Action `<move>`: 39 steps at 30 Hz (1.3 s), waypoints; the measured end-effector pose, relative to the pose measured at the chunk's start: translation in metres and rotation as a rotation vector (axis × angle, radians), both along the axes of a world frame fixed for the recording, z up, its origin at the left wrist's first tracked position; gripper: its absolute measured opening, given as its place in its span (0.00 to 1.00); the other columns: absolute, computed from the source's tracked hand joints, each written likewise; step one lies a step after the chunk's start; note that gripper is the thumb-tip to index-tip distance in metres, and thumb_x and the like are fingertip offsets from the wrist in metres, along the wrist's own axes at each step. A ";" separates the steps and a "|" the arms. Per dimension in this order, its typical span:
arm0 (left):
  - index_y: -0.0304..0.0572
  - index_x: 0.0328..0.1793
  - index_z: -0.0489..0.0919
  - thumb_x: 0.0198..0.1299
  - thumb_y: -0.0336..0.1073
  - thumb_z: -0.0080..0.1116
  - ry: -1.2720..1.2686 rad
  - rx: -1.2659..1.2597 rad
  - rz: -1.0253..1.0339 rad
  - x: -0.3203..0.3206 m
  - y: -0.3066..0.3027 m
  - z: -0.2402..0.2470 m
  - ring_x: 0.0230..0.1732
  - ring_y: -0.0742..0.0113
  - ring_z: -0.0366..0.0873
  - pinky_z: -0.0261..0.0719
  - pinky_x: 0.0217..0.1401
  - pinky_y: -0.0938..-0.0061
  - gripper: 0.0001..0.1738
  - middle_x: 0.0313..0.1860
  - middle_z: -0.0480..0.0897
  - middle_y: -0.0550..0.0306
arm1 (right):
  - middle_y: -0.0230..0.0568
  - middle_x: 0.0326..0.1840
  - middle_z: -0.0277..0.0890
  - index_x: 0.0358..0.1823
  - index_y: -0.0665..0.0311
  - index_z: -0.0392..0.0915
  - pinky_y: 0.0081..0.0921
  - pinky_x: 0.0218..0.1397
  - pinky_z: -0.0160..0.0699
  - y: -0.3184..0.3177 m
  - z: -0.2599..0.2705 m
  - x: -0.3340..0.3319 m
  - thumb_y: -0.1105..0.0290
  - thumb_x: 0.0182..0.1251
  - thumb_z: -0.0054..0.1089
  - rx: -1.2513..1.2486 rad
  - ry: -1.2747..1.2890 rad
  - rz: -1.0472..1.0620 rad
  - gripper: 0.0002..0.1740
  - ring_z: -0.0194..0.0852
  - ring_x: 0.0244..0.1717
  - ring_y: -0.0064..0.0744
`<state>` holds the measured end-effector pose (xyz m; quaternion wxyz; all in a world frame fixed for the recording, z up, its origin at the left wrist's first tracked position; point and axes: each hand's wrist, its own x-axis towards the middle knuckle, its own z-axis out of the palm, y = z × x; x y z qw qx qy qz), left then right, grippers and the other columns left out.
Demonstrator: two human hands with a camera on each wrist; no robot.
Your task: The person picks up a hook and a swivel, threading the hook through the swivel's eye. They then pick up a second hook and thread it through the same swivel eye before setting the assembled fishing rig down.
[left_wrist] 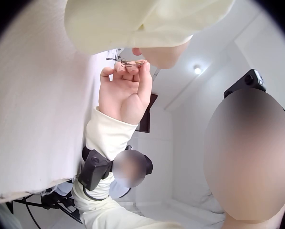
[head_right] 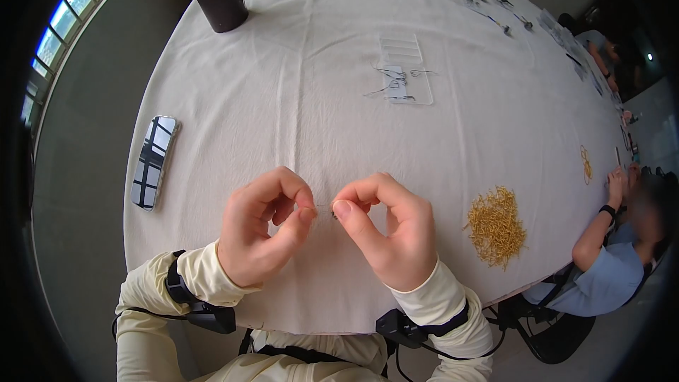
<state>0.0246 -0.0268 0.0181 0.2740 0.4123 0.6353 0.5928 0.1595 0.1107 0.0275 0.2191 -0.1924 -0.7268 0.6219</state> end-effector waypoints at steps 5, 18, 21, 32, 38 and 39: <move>0.36 0.41 0.78 0.63 0.29 0.59 -0.038 -0.001 -0.056 0.000 0.002 0.007 0.31 0.82 0.68 0.65 0.33 0.84 0.04 0.37 0.79 0.63 | 0.34 0.33 0.79 0.38 0.68 0.81 0.22 0.45 0.71 -0.002 0.000 -0.002 0.74 0.66 0.63 -0.056 0.015 -0.003 0.04 0.71 0.36 0.21; 0.36 0.42 0.78 0.67 0.28 0.57 -0.300 0.122 -0.117 0.000 0.004 -0.006 0.38 0.77 0.70 0.69 0.41 0.79 0.03 0.41 0.77 0.60 | 0.34 0.33 0.80 0.37 0.69 0.80 0.22 0.43 0.72 0.000 0.001 0.000 0.74 0.66 0.62 0.032 -0.005 0.018 0.04 0.71 0.35 0.21; 0.39 0.44 0.79 0.69 0.31 0.57 -0.563 0.129 -0.167 0.001 0.005 -0.007 0.35 0.82 0.66 0.64 0.38 0.83 0.04 0.39 0.78 0.66 | 0.34 0.33 0.80 0.37 0.69 0.80 0.22 0.43 0.72 -0.001 -0.001 0.000 0.74 0.66 0.62 0.013 0.006 0.017 0.04 0.72 0.35 0.21; 0.42 0.46 0.77 0.73 0.37 0.50 -1.033 0.077 -0.228 -0.004 0.010 -0.013 0.35 0.77 0.69 0.68 0.42 0.79 0.08 0.41 0.80 0.62 | 0.35 0.35 0.82 0.38 0.69 0.81 0.22 0.44 0.73 0.002 -0.006 -0.003 0.74 0.66 0.63 0.095 0.034 -0.003 0.05 0.74 0.35 0.21; 0.42 0.42 0.74 0.71 0.37 0.49 -1.104 0.058 -0.205 -0.007 0.012 -0.010 0.33 0.75 0.67 0.68 0.38 0.79 0.07 0.40 0.77 0.60 | 0.34 0.35 0.81 0.38 0.67 0.81 0.22 0.43 0.73 0.008 -0.006 -0.002 0.75 0.65 0.62 0.161 0.047 -0.036 0.04 0.74 0.36 0.22; 0.42 0.42 0.74 0.71 0.37 0.49 -1.103 0.058 -0.205 -0.008 0.012 -0.010 0.33 0.75 0.67 0.68 0.38 0.79 0.07 0.40 0.77 0.60 | 0.34 0.35 0.80 0.38 0.67 0.81 0.23 0.43 0.73 0.009 -0.007 -0.002 0.76 0.64 0.62 0.203 0.048 -0.028 0.03 0.74 0.36 0.22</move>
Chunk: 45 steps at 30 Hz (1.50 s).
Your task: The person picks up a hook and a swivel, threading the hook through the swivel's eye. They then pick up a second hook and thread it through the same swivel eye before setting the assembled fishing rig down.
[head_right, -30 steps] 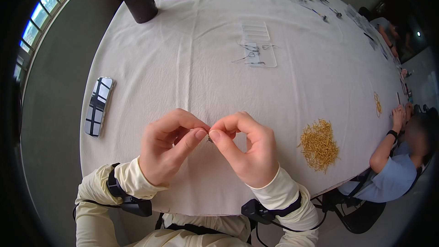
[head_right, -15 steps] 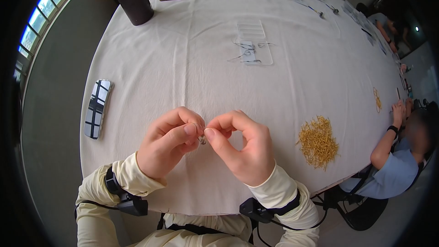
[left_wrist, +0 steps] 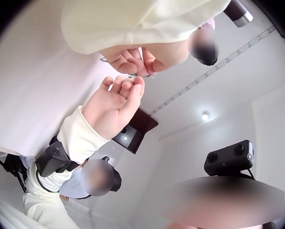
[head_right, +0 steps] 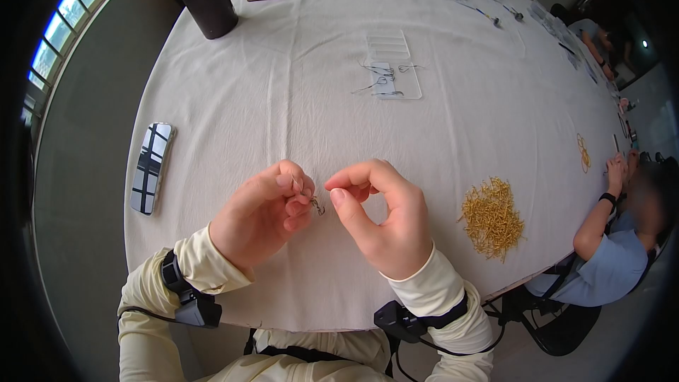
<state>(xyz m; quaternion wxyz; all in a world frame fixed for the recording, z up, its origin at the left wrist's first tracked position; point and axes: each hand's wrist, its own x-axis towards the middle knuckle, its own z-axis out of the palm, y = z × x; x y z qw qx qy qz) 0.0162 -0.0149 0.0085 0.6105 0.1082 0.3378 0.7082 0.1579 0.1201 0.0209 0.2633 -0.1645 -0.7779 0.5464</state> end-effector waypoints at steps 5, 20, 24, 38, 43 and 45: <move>0.42 0.42 0.75 0.71 0.36 0.50 -0.171 0.089 -0.031 -0.006 -0.002 0.000 0.33 0.77 0.69 0.69 0.38 0.78 0.07 0.38 0.78 0.61 | 0.34 0.33 0.77 0.38 0.64 0.81 0.25 0.41 0.72 0.002 0.003 0.000 0.79 0.56 0.64 0.215 0.005 0.034 0.07 0.73 0.35 0.27; 0.41 0.39 0.71 0.69 0.38 0.49 -0.203 0.055 -0.033 -0.001 -0.002 0.010 0.30 0.73 0.61 0.66 0.34 0.79 0.09 0.37 0.71 0.59 | 0.33 0.33 0.77 0.35 0.61 0.81 0.28 0.43 0.69 -0.002 0.004 -0.003 0.79 0.51 0.70 0.387 0.011 0.031 0.10 0.75 0.36 0.32; 0.41 0.38 0.71 0.69 0.38 0.49 -0.211 0.066 -0.037 0.000 -0.002 0.010 0.29 0.74 0.60 0.65 0.34 0.80 0.09 0.37 0.71 0.60 | 0.33 0.32 0.77 0.34 0.62 0.81 0.28 0.43 0.68 -0.001 0.002 -0.003 0.80 0.53 0.68 0.389 0.021 0.041 0.08 0.75 0.35 0.33; 0.42 0.39 0.72 0.71 0.38 0.47 -0.295 0.095 -0.068 0.000 -0.003 0.008 0.29 0.76 0.62 0.64 0.33 0.80 0.09 0.36 0.72 0.61 | 0.34 0.32 0.75 0.36 0.62 0.80 0.28 0.42 0.67 -0.001 0.002 -0.003 0.80 0.58 0.63 0.380 0.056 0.032 0.06 0.73 0.34 0.33; 0.42 0.40 0.72 0.70 0.37 0.47 -0.324 0.095 -0.056 0.001 -0.003 0.011 0.29 0.76 0.63 0.65 0.33 0.79 0.08 0.36 0.73 0.61 | 0.33 0.32 0.76 0.35 0.60 0.81 0.27 0.42 0.66 -0.003 0.008 0.003 0.79 0.52 0.67 0.433 0.108 -0.058 0.10 0.72 0.33 0.32; 0.42 0.40 0.71 0.70 0.37 0.47 -0.328 0.093 -0.049 0.001 -0.004 0.011 0.29 0.76 0.64 0.65 0.33 0.79 0.08 0.36 0.73 0.61 | 0.32 0.32 0.75 0.34 0.59 0.81 0.27 0.41 0.64 -0.002 0.012 0.003 0.77 0.48 0.71 0.576 0.072 -0.037 0.11 0.71 0.33 0.32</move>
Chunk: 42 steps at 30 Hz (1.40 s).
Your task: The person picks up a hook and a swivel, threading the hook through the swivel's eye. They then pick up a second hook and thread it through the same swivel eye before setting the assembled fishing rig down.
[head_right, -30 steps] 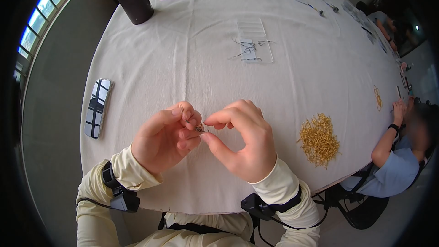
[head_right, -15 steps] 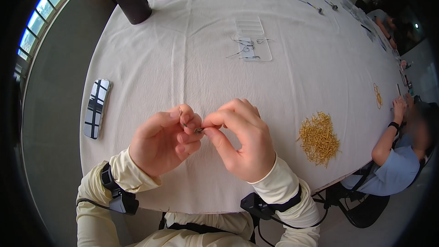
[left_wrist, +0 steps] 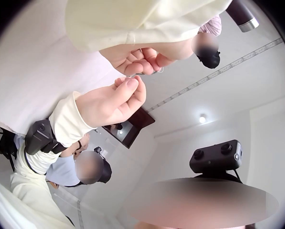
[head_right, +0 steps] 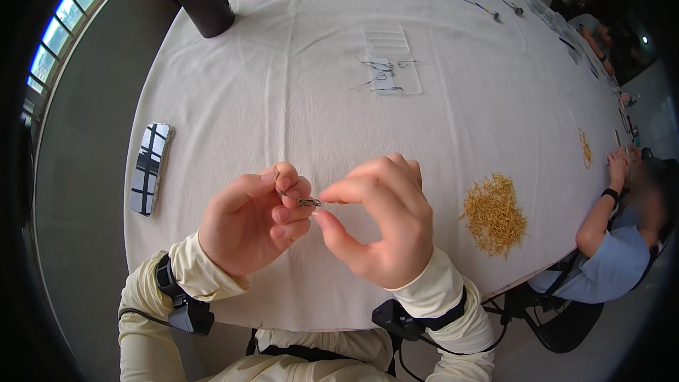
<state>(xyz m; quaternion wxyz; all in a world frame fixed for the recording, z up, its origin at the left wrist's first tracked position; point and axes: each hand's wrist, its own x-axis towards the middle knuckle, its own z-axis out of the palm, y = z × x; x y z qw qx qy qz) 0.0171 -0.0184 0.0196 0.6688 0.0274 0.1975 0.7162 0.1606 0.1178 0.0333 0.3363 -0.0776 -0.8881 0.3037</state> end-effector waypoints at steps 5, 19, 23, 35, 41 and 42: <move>0.41 0.40 0.71 0.70 0.36 0.47 -0.024 0.006 0.005 0.001 0.000 0.000 0.29 0.76 0.64 0.65 0.33 0.79 0.08 0.37 0.73 0.60 | 0.30 0.30 0.76 0.32 0.58 0.81 0.27 0.41 0.63 0.001 -0.005 -0.004 0.75 0.46 0.74 0.046 0.014 -0.010 0.11 0.71 0.33 0.31; 0.42 0.40 0.72 0.70 0.36 0.48 0.150 -0.011 0.088 0.004 0.001 -0.003 0.30 0.76 0.64 0.66 0.34 0.79 0.07 0.36 0.73 0.60 | 0.28 0.28 0.76 0.29 0.58 0.80 0.28 0.40 0.62 0.002 -0.008 -0.003 0.78 0.46 0.71 0.037 0.019 0.000 0.10 0.71 0.31 0.31; 0.41 0.41 0.73 0.71 0.36 0.49 0.397 -0.012 0.180 0.004 0.001 -0.006 0.31 0.77 0.65 0.65 0.35 0.79 0.07 0.37 0.73 0.61 | 0.28 0.28 0.76 0.29 0.58 0.79 0.27 0.41 0.62 0.001 -0.006 -0.003 0.80 0.46 0.69 0.021 0.006 0.003 0.10 0.71 0.31 0.31; 0.36 0.41 0.80 0.63 0.23 0.61 1.170 0.006 0.280 0.000 -0.001 -0.007 0.40 0.75 0.75 0.71 0.43 0.78 0.03 0.40 0.81 0.58 | 0.35 0.29 0.76 0.33 0.67 0.79 0.24 0.42 0.69 0.004 -0.007 0.000 0.78 0.58 0.63 -0.481 -0.136 0.153 0.02 0.71 0.33 0.28; 0.35 0.40 0.81 0.62 0.23 0.62 1.134 0.018 0.213 0.001 -0.001 -0.007 0.38 0.75 0.75 0.71 0.42 0.79 0.02 0.39 0.81 0.57 | 0.35 0.31 0.75 0.34 0.69 0.78 0.23 0.42 0.68 0.007 -0.007 0.002 0.75 0.63 0.60 -0.642 -0.187 0.207 0.03 0.69 0.33 0.24; 0.35 0.40 0.81 0.62 0.23 0.62 1.134 0.018 0.212 0.001 -0.001 -0.007 0.38 0.75 0.75 0.71 0.42 0.79 0.02 0.39 0.81 0.57 | 0.35 0.30 0.75 0.34 0.69 0.78 0.23 0.42 0.68 0.007 -0.007 0.003 0.75 0.63 0.60 -0.662 -0.204 0.205 0.04 0.69 0.33 0.24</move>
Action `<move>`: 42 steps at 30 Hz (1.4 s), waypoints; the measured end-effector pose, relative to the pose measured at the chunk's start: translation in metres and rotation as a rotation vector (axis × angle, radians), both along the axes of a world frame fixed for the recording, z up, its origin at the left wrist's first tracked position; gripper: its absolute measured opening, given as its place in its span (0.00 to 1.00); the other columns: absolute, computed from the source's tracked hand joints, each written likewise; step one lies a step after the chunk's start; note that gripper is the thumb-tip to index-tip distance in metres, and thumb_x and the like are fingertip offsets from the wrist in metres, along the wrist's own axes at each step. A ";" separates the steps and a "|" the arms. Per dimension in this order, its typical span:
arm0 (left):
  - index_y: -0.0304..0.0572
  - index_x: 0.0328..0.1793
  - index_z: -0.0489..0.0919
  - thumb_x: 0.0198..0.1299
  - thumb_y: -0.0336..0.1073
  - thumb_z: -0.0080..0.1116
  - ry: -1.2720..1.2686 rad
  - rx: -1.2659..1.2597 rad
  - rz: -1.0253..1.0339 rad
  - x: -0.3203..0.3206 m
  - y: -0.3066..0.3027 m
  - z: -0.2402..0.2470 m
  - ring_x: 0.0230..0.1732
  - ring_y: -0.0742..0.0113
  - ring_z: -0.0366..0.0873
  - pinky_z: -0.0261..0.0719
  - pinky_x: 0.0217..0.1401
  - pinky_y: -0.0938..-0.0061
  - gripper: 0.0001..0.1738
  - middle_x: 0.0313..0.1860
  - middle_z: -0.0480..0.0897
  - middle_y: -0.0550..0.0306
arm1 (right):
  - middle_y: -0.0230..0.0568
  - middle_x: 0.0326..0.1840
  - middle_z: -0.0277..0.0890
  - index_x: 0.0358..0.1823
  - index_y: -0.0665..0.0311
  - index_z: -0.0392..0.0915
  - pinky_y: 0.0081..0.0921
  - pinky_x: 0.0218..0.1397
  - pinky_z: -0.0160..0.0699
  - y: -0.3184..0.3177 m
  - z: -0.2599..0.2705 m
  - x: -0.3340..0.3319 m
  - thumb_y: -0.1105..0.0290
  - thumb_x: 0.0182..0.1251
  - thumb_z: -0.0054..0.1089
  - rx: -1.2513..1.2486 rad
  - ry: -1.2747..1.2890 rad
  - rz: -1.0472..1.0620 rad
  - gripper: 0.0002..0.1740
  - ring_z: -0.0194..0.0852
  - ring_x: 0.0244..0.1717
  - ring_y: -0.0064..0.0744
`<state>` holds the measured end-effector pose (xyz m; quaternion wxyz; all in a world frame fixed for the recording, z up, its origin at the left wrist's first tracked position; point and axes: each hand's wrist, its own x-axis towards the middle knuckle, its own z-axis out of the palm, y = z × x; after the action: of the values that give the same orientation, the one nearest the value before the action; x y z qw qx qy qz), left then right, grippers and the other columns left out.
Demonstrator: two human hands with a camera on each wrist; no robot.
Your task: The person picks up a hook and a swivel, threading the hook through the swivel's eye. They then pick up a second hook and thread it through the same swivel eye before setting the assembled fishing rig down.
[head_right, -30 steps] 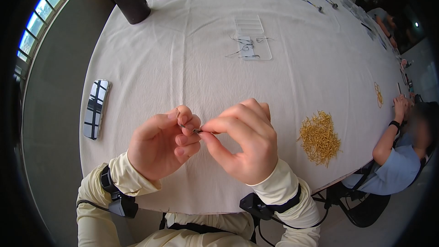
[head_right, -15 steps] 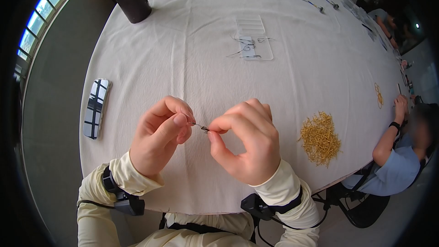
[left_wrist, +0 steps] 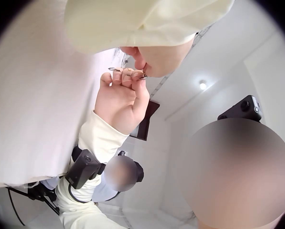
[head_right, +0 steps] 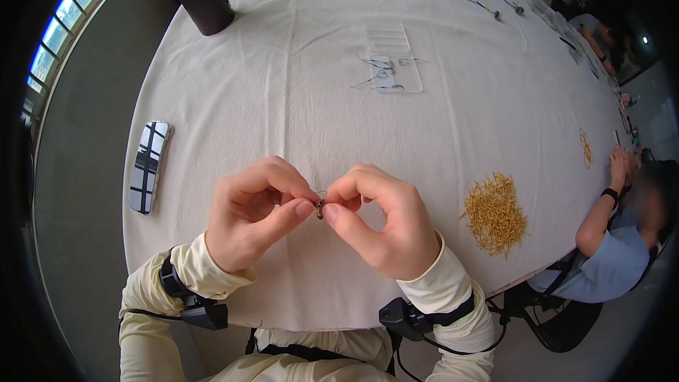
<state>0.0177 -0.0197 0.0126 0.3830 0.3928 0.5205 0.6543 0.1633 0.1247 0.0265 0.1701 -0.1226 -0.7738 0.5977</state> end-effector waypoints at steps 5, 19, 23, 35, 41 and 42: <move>0.35 0.38 0.81 0.61 0.23 0.62 0.084 -0.036 -0.038 -0.002 -0.002 0.003 0.35 0.77 0.72 0.69 0.38 0.81 0.02 0.38 0.81 0.58 | 0.32 0.29 0.76 0.34 0.68 0.79 0.22 0.43 0.66 0.002 0.002 0.001 0.74 0.63 0.60 -0.080 -0.054 0.049 0.04 0.69 0.33 0.21; 0.36 0.38 0.77 0.61 0.25 0.61 0.035 0.062 0.135 0.004 0.001 -0.002 0.28 0.80 0.70 0.69 0.32 0.83 0.03 0.34 0.79 0.62 | 0.31 0.29 0.78 0.36 0.67 0.81 0.22 0.40 0.67 -0.008 0.004 -0.006 0.75 0.61 0.63 0.031 0.027 -0.033 0.04 0.72 0.33 0.22; 0.35 0.39 0.76 0.61 0.22 0.59 0.134 0.060 0.160 0.001 -0.002 0.003 0.36 0.76 0.71 0.70 0.39 0.80 0.03 0.39 0.76 0.58 | 0.32 0.28 0.76 0.34 0.65 0.81 0.22 0.36 0.67 -0.006 0.000 -0.006 0.78 0.57 0.67 0.169 0.033 -0.013 0.04 0.70 0.31 0.24; 0.34 0.37 0.76 0.57 0.19 0.60 0.419 0.141 0.338 0.004 0.004 -0.005 0.32 0.76 0.69 0.69 0.34 0.81 0.06 0.37 0.76 0.56 | 0.23 0.23 0.71 0.30 0.57 0.83 0.25 0.37 0.58 -0.018 0.006 -0.009 0.76 0.47 0.74 0.670 0.189 -0.130 0.09 0.65 0.26 0.25; 0.37 0.40 0.78 0.62 0.25 0.62 0.001 0.105 0.297 0.012 0.006 -0.007 0.31 0.81 0.71 0.70 0.34 0.83 0.04 0.35 0.79 0.65 | 0.23 0.22 0.71 0.30 0.55 0.83 0.25 0.36 0.57 -0.011 0.011 -0.002 0.74 0.44 0.76 0.854 0.222 -0.127 0.11 0.65 0.26 0.26; 0.37 0.40 0.78 0.62 0.25 0.62 0.002 0.106 0.297 0.013 0.006 -0.006 0.31 0.81 0.71 0.70 0.34 0.83 0.04 0.35 0.79 0.65 | 0.24 0.24 0.72 0.31 0.55 0.83 0.26 0.36 0.57 -0.009 0.011 -0.001 0.74 0.44 0.76 0.871 0.212 -0.170 0.12 0.66 0.27 0.27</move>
<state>0.0312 -0.0135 0.0068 0.2602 0.3317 0.5379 0.7300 0.1624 0.1153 0.0375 0.3327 -0.0409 -0.9185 0.2099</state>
